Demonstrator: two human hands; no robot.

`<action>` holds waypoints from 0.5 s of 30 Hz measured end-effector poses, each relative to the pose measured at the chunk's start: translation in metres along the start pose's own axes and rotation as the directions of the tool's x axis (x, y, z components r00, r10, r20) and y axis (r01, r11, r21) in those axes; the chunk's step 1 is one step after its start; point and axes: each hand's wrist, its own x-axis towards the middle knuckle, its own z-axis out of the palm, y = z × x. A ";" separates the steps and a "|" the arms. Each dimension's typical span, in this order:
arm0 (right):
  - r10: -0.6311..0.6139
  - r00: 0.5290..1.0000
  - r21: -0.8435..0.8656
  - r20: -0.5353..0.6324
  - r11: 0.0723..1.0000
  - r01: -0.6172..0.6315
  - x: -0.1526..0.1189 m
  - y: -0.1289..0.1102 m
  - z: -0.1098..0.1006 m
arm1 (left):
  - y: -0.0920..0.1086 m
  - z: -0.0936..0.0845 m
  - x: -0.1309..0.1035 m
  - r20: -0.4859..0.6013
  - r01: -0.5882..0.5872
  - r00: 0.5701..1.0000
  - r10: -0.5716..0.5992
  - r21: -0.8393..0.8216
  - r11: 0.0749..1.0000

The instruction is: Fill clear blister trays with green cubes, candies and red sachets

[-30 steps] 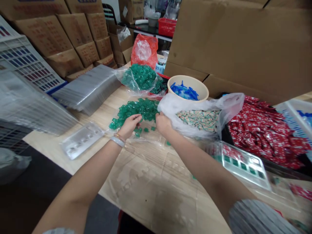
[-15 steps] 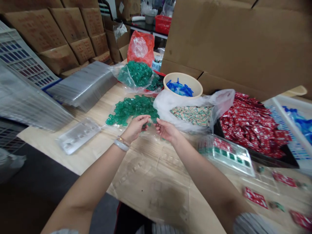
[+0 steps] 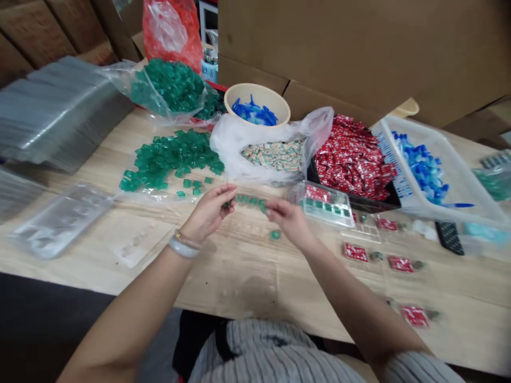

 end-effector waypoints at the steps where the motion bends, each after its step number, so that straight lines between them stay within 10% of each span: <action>1: -0.063 0.997 -0.130 -0.044 0.990 0.057 -0.015 0.014 -0.003 | -0.007 0.001 -0.006 0.002 0.079 0.997 -0.079 -0.064 0.995; 5: -0.259 0.966 -0.465 -0.023 0.858 0.219 -0.051 0.053 -0.005 | -0.045 0.008 -0.017 0.071 0.309 0.951 -0.301 -0.197 0.931; 15: -0.350 0.937 -0.653 -0.014 0.713 0.256 -0.044 0.064 -0.004 | -0.073 0.011 -0.013 -0.003 0.300 0.949 -0.314 -0.286 0.910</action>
